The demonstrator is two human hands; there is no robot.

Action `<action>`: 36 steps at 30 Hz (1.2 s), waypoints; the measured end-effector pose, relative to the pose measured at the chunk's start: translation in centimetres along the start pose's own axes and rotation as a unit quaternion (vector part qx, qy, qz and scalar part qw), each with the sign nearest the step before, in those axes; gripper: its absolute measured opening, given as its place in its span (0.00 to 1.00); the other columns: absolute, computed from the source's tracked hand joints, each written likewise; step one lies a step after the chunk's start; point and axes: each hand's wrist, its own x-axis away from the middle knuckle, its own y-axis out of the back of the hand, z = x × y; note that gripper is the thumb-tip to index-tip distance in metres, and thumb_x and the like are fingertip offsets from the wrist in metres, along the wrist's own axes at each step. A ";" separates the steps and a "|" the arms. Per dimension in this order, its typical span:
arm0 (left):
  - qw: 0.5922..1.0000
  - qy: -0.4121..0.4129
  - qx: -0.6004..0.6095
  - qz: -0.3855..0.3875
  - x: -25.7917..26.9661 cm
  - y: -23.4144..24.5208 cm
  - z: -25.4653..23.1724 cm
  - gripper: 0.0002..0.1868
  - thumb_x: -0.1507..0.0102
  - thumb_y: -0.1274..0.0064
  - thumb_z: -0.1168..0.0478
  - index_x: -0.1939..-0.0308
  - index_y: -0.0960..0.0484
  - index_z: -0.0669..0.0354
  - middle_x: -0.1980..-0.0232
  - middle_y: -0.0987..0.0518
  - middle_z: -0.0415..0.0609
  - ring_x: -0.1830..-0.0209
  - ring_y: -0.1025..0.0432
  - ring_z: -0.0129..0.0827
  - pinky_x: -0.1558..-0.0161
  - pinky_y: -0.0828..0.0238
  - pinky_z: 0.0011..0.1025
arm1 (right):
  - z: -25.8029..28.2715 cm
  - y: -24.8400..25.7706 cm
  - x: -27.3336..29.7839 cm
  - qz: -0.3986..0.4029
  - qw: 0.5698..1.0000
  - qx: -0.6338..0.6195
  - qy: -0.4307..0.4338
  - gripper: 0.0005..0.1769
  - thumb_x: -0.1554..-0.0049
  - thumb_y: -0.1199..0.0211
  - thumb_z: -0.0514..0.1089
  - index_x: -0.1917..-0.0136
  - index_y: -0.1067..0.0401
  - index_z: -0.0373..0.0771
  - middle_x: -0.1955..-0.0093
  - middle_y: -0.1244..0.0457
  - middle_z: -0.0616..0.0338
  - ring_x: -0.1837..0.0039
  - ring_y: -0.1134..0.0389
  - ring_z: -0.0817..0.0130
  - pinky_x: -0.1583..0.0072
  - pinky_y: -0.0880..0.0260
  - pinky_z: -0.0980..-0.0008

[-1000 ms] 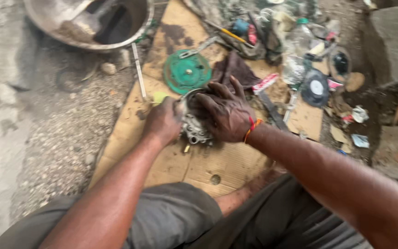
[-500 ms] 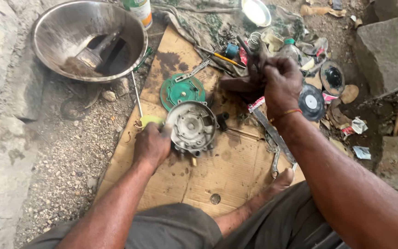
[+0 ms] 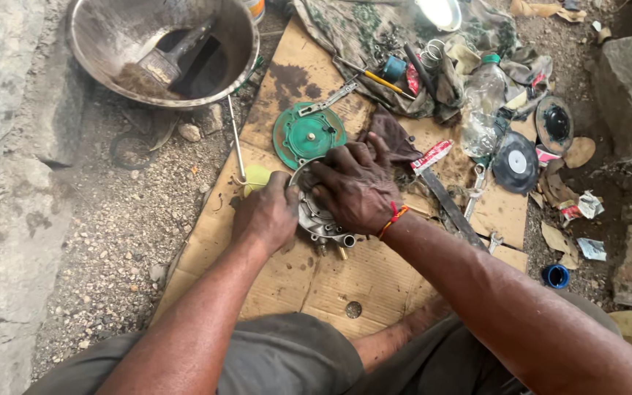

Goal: The person cleans and handles a metal mechanical component with a dark cloth and a small screwdriver-like tool while sitting on the ground.

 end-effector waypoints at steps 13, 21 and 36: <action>0.995 -0.035 0.059 -0.071 -1.2 -1.7 1.7 0.19 0.30 0.60 0.47 0.44 0.26 0.55 0.52 0.18 0.61 0.50 0.23 0.56 0.49 0.28 0.51 | -6.0 -0.1 0.4 -0.095 0.849 -0.477 -0.207 0.03 0.42 0.37 0.40 0.53 0.24 0.45 0.51 0.33 0.54 0.46 0.33 0.51 0.42 0.30 0.60; 0.999 -0.036 0.010 -0.036 0.1 -0.2 0.2 0.20 0.30 0.61 0.47 0.44 0.26 0.55 0.54 0.16 0.58 0.53 0.21 0.53 0.50 0.27 0.52 | -1.3 0.4 -0.3 -0.063 0.997 -0.044 0.009 0.11 0.48 0.31 0.50 0.51 0.21 0.49 0.44 0.36 0.54 0.36 0.38 0.50 0.39 0.40 0.47; 0.993 -0.012 0.116 -0.020 -1.4 -1.9 2.0 0.23 0.30 0.64 0.45 0.38 0.27 0.53 0.48 0.17 0.57 0.47 0.21 0.49 0.45 0.27 0.46 | -3.1 1.2 0.4 0.031 0.982 -0.103 -0.153 0.11 0.44 0.35 0.51 0.52 0.19 0.47 0.51 0.35 0.52 0.43 0.34 0.55 0.40 0.34 0.56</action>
